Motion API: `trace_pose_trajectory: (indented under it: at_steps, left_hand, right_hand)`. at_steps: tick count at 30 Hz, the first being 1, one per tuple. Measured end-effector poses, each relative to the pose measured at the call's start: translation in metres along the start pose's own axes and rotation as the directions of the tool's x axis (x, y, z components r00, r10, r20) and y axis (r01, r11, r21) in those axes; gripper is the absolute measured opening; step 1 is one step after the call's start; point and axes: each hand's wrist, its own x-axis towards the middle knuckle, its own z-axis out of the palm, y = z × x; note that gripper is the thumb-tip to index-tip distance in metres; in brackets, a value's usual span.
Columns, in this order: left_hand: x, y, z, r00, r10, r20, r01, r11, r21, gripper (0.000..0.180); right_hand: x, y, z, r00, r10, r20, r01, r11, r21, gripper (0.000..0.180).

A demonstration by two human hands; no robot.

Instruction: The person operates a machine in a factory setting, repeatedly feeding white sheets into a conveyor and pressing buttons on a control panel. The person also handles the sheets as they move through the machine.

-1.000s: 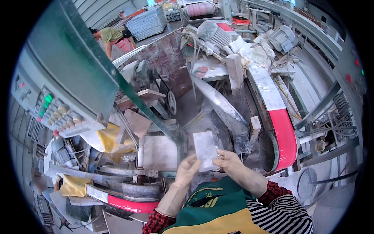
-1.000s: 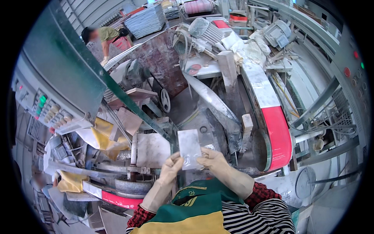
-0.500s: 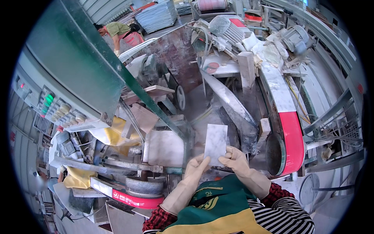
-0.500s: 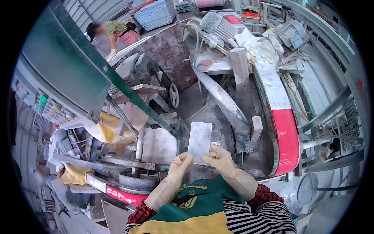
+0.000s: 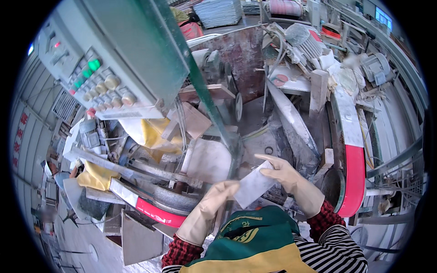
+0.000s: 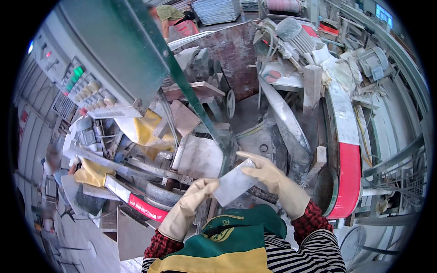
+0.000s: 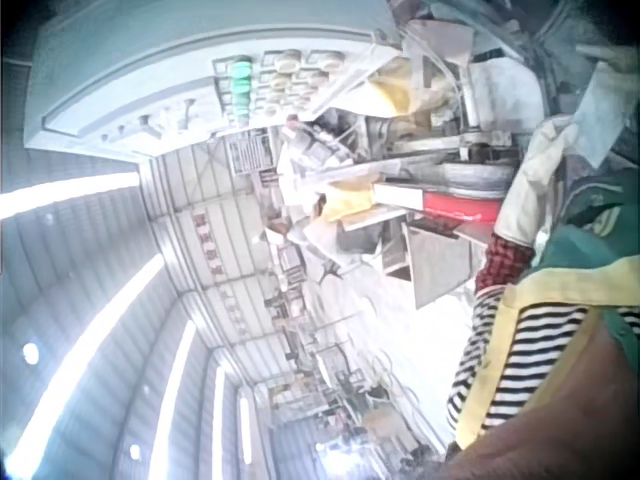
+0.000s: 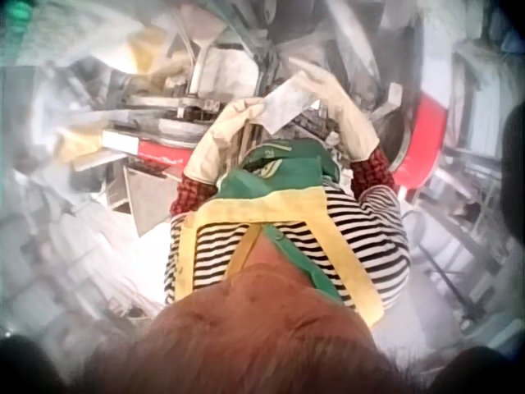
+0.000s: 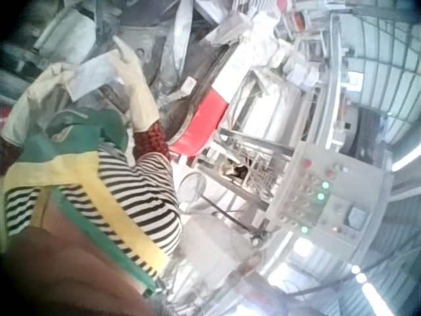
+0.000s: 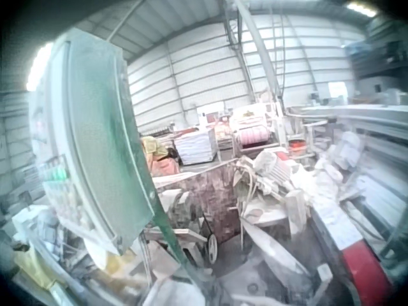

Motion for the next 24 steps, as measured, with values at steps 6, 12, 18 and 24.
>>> trace_pose_trajectory:
  at_steps: [6,12,18,24]
  left_hand:
    - [-0.007,0.01,0.016,0.954,0.101,-0.281,-0.234,0.838,-0.493,0.051]
    - [0.008,-0.041,-0.004,0.896,0.228,-0.381,-0.405,0.772,-0.49,0.037]
    - [-0.011,-0.044,-0.009,0.932,0.195,-0.304,-0.339,0.766,-0.547,0.041]
    - [-0.018,-0.034,0.0,0.972,0.206,-0.114,-0.233,0.782,-0.578,0.05]
  right_hand:
    - [0.015,0.041,0.066,0.956,-0.131,-0.263,0.21,0.93,0.301,0.04]
    - [0.008,0.056,0.098,0.979,-0.067,-0.192,0.067,0.998,-0.008,0.016]
    - [0.007,0.041,0.09,0.993,-0.093,-0.066,0.073,0.962,-0.265,0.024]
    - [0.042,0.041,0.067,0.965,-0.225,-0.131,0.189,0.951,-0.245,0.023]
